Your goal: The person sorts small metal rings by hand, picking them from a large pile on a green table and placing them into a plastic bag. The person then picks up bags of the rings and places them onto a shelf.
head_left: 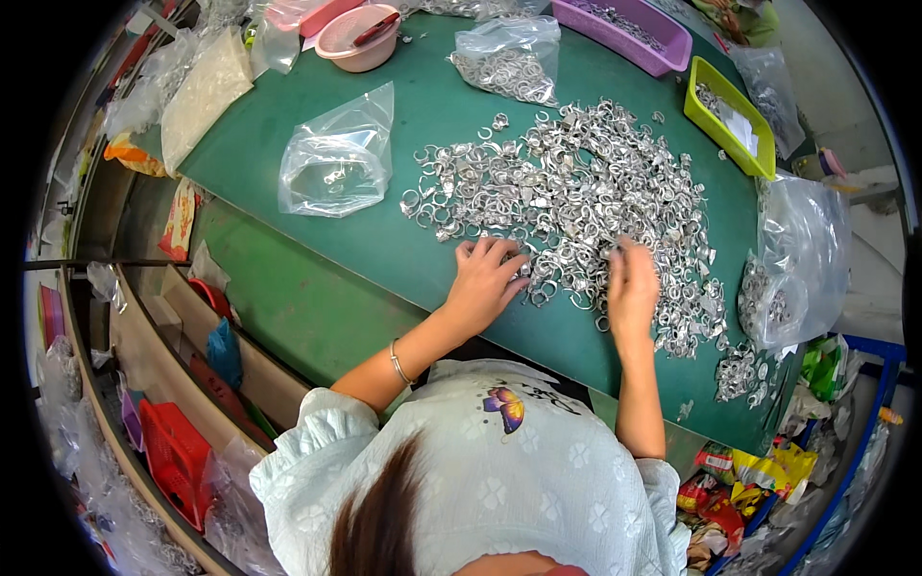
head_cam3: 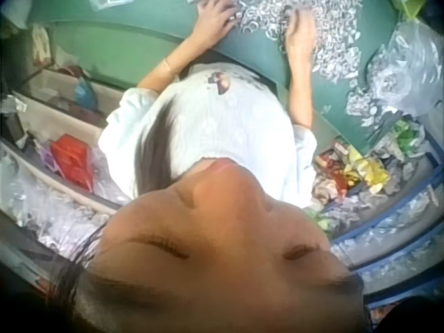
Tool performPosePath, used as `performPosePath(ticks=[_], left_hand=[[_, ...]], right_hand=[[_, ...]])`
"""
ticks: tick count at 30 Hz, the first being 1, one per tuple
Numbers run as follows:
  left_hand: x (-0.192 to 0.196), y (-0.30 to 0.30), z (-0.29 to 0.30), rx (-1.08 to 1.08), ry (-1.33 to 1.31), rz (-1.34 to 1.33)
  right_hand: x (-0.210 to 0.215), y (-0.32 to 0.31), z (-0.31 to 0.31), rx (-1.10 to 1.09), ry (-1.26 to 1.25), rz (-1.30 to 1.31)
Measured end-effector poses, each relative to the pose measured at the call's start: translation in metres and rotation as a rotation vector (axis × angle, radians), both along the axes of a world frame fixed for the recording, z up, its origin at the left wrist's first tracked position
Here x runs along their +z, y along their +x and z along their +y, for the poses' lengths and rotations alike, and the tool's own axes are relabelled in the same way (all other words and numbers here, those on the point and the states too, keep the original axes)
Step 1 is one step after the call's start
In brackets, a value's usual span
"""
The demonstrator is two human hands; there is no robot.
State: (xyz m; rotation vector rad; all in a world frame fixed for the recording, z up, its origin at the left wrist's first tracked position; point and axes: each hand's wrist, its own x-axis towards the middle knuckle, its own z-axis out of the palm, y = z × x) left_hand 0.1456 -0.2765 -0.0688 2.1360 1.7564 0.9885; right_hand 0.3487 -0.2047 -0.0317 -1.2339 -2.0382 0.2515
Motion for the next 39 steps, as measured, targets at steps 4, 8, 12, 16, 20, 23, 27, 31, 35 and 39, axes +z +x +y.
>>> performPosePath(ticks=[4, 8, 12, 16, 20, 23, 27, 31, 35, 39], left_hand=[[0.007, 0.003, 0.001, 0.025, -0.12, 0.102], [0.008, 0.002, 0.005, 0.032, -0.083, -0.034], [0.007, -0.002, 0.008, 0.103, -0.069, -0.339], [0.013, -0.004, 0.015, 0.078, -0.261, -0.803], [0.018, -0.003, 0.017, -0.072, -0.473, -1.512], [0.016, -0.001, 0.017, -0.125, -0.61, -1.706], [0.016, 0.009, 0.016, -0.105, -0.593, -1.461], [0.016, 0.025, 0.02, -0.065, -0.501, -1.163], [0.02, 0.039, 0.028, -0.029, -0.374, -1.019], [0.024, 0.043, 0.034, 0.007, -0.422, -0.882]], right_hand=[[-0.013, -0.028, -0.023, 0.318, -0.204, -0.14], [-0.025, -0.03, -0.02, 0.325, -0.153, -0.11], [-0.007, -0.023, -0.016, 0.165, -0.316, -0.021], [-0.003, -0.015, -0.007, 0.146, -0.243, 0.086], [-0.002, -0.013, 0.0, 0.135, 0.015, -0.106], [-0.002, -0.013, 0.003, 0.103, 0.037, -0.046], [0.005, -0.01, 0.0, 0.066, -0.014, 0.003], [0.005, -0.007, 0.005, 0.066, -0.151, -0.055], [0.012, -0.011, -0.001, 0.123, -0.371, 0.177], [0.008, -0.009, -0.005, 0.079, -0.832, 0.537]])
